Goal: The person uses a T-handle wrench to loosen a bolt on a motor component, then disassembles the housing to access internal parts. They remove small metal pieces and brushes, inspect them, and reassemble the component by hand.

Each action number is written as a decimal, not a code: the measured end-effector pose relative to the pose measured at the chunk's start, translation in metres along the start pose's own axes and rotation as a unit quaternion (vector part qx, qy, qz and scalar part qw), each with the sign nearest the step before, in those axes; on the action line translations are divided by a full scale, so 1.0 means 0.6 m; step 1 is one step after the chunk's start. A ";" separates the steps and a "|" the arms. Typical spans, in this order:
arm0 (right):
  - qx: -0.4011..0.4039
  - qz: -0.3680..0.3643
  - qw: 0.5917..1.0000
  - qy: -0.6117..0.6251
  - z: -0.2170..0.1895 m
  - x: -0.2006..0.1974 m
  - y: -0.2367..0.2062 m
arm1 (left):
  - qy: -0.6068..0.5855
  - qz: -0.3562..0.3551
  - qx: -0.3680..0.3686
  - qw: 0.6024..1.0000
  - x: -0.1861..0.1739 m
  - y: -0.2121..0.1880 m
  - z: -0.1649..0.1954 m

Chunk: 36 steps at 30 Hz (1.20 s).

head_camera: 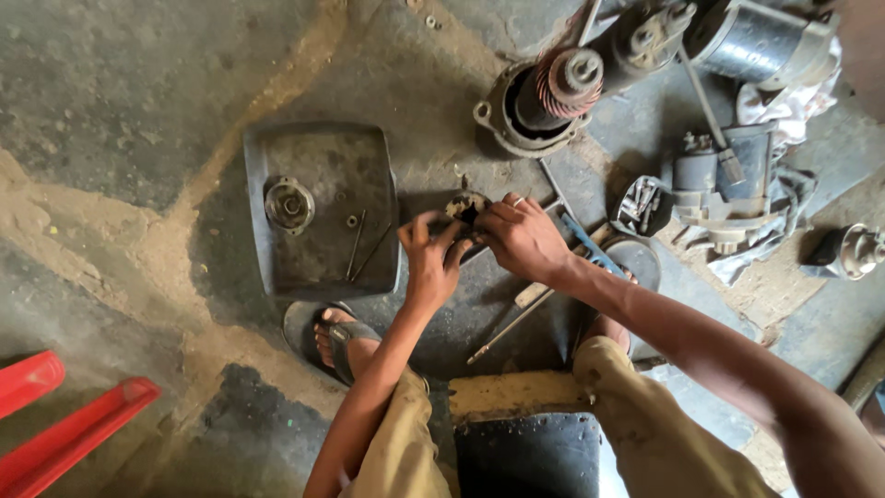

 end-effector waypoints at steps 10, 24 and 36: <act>0.050 0.009 0.997 -0.062 -0.005 0.007 -0.005 | -0.011 -0.006 0.004 1.000 -0.008 0.002 0.000; 0.071 -0.071 0.991 -0.088 -0.004 0.021 0.005 | -0.006 0.012 0.016 1.000 -0.007 -0.007 0.010; 0.029 -0.013 0.999 0.020 -0.004 -0.001 -0.018 | 0.001 0.027 -0.025 0.999 -0.032 -0.019 0.003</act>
Point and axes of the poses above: each hand's wrist, its own y-axis towards the middle knuckle, its own x-axis out of the palm, z = x × y, the point moved 9 cm from there along y, towards the middle knuckle, and after that the axes turned 9 degrees about x, right-handed, at the moved point
